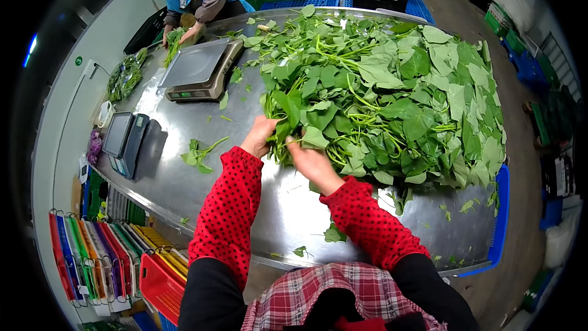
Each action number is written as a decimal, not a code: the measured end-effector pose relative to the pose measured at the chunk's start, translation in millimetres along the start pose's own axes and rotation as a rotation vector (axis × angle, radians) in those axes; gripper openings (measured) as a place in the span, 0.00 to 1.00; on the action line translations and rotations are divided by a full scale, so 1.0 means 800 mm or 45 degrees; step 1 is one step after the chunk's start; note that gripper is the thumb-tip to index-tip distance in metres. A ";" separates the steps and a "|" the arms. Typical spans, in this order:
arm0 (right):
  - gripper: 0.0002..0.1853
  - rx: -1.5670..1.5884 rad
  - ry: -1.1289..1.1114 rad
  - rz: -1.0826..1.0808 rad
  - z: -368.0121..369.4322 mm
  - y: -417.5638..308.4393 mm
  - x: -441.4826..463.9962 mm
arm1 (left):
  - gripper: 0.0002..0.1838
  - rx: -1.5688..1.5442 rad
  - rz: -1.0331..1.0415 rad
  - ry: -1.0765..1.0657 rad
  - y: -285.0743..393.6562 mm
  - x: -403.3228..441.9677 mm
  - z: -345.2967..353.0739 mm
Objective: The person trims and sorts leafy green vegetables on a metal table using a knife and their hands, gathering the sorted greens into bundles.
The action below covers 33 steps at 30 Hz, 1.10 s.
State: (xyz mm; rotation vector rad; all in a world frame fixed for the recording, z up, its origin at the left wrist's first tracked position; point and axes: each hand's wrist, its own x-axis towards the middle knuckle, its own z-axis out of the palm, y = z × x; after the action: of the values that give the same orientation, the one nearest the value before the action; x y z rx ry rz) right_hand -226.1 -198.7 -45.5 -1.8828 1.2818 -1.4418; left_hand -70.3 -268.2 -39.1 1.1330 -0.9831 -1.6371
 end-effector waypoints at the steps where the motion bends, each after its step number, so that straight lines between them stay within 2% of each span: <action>1: 0.14 -0.023 0.051 0.036 0.000 -0.021 0.005 | 0.11 -0.107 0.044 -0.095 0.002 -0.010 0.006; 2: 0.17 0.202 -0.355 0.371 -0.015 -0.037 0.008 | 0.11 -0.123 0.192 -0.178 0.005 -0.029 0.006; 3: 0.19 0.154 -0.403 0.312 -0.010 -0.036 0.002 | 0.12 -0.125 0.213 -0.217 0.013 -0.044 0.006; 4: 0.21 0.108 -0.447 0.252 -0.004 -0.035 -0.004 | 0.14 -0.152 0.195 -0.112 0.022 -0.068 0.013; 5: 0.21 -0.022 -0.322 0.003 0.002 -0.038 -0.017 | 0.17 -0.176 0.179 -0.007 0.024 -0.092 0.017; 7: 0.21 -0.085 -0.390 -0.003 -0.021 -0.073 -0.015 | 0.18 -0.600 0.127 0.000 -0.024 -0.121 -0.032; 8: 0.20 -0.053 -0.363 -0.163 -0.023 -0.069 -0.023 | 0.21 -0.457 0.236 -0.033 -0.018 -0.128 -0.015; 9: 0.20 -0.056 -0.365 -0.155 -0.034 -0.067 -0.025 | 0.22 -0.467 0.189 0.167 -0.019 -0.148 -0.008; 11: 0.19 0.036 -0.236 -0.295 -0.064 -0.060 -0.022 | 0.21 -0.473 0.245 0.285 -0.028 -0.177 -0.015; 13: 0.17 -0.281 -0.001 -0.364 -0.093 -0.023 0.009 | 0.21 -0.495 0.232 0.400 -0.055 -0.196 -0.027; 15: 0.16 -0.726 -0.112 0.009 -0.118 -0.034 0.043 | 0.22 -0.641 0.257 0.641 -0.079 -0.210 -0.016; 16: 0.16 -0.731 -0.123 -0.008 -0.116 -0.025 0.048 | 0.20 -0.597 0.251 0.716 -0.085 -0.214 -0.006; 18: 0.15 -1.113 -0.479 -0.118 -0.100 0.002 0.054 | 0.19 -0.632 0.298 0.798 -0.108 -0.214 -0.006; 21: 0.09 -1.101 -0.374 -0.186 -0.093 0.010 0.060 | 0.16 -0.567 0.304 0.860 -0.106 -0.220 0.011; 22: 0.05 -1.132 -0.400 -0.208 -0.085 0.024 0.061 | 0.16 -0.549 0.327 0.826 -0.114 -0.221 0.013; 23: 0.05 -1.131 -0.404 -0.219 -0.081 0.034 0.056 | 0.16 -0.523 0.352 0.787 -0.119 -0.221 0.013; 24: 0.04 -1.140 -0.419 -0.216 -0.078 0.032 0.052 | 0.19 -0.503 0.361 0.920 -0.123 -0.217 0.016; 25: 0.04 -1.151 -0.436 -0.216 -0.078 0.029 0.048 | 0.19 -0.512 0.371 0.927 -0.125 -0.220 0.016; 27: 0.07 -1.033 -0.350 -0.217 -0.084 0.024 0.039 | 0.22 -0.310 0.394 1.045 -0.129 -0.226 0.024; 29: 0.13 -0.730 -0.310 -0.055 -0.093 -0.020 0.031 | 0.25 -0.265 0.434 1.070 -0.136 -0.230 0.029; 30: 0.17 -0.583 -0.254 -0.145 -0.093 -0.035 0.023 | 0.26 -0.158 0.423 1.088 -0.136 -0.233 0.032; 31: 0.16 -0.468 -0.189 -0.263 -0.095 -0.057 0.020 | 0.27 -0.039 0.406 1.119 -0.134 -0.240 0.030; 33: 0.13 -0.247 -0.158 -0.287 -0.100 -0.090 0.015 | 0.31 0.030 0.344 1.203 -0.148 -0.244 0.028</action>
State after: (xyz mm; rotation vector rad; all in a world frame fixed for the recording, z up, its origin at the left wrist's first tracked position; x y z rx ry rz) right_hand -270.1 -160.4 45.1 -2.2697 1.2202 -1.3210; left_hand -81.7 -46.1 -94.0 1.4896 -0.4877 -0.7099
